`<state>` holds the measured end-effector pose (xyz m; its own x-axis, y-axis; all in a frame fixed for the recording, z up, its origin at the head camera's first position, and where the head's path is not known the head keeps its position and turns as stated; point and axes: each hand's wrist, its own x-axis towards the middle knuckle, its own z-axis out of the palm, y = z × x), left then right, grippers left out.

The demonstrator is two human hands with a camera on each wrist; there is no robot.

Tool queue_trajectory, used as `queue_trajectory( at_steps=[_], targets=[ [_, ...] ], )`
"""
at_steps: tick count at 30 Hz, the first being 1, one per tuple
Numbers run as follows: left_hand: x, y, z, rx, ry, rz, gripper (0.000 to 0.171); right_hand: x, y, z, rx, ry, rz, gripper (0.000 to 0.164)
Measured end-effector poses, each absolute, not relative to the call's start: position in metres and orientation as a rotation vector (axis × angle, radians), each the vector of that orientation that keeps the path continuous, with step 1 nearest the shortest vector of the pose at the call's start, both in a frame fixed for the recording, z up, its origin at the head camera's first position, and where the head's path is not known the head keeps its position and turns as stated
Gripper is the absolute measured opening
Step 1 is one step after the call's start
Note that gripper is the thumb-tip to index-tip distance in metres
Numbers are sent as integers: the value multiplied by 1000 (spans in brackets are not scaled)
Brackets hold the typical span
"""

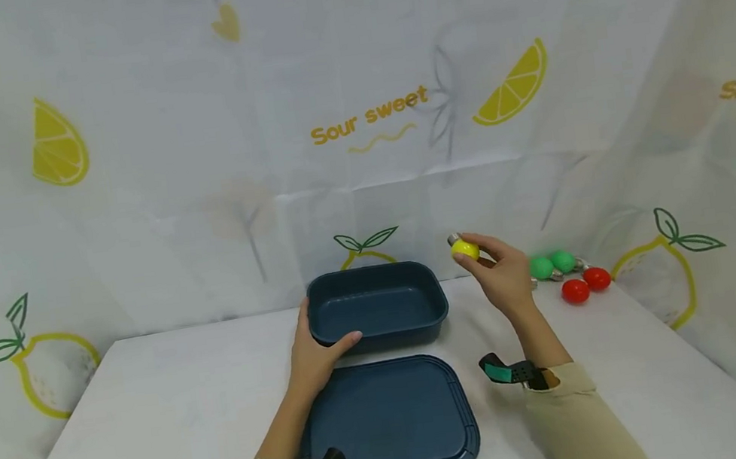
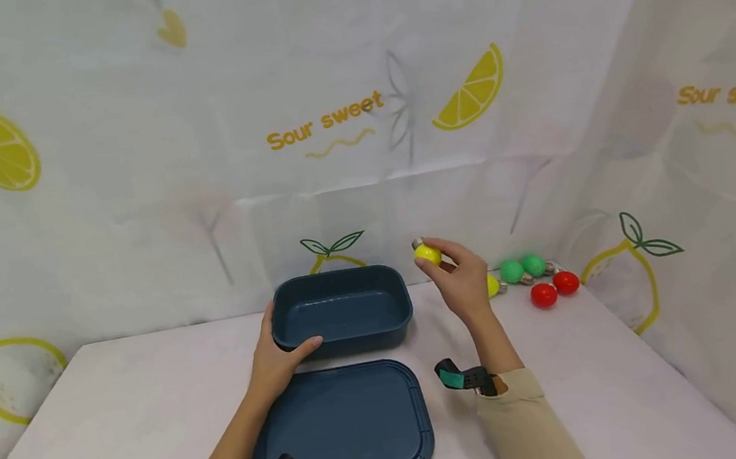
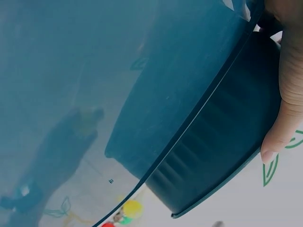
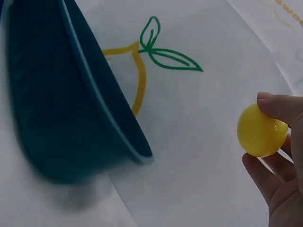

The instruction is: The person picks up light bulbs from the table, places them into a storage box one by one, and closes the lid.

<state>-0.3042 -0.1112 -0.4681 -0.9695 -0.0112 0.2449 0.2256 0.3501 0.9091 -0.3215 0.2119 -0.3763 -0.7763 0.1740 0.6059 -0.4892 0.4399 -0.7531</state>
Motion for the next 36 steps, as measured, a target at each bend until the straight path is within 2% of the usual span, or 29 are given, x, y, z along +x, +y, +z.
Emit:
queue_trajectory(
  at_steps=[10, 36],
  targets=[
    [-304, -111, -466, -181, -2398, -1651, 117, -347, 178, -363, 421, -2046, 1538, 38],
    [-303, -110, -467, -180, -2441, -1631, 116, -356, 171, -413, 289, -2268, 1432, 35]
  ],
)
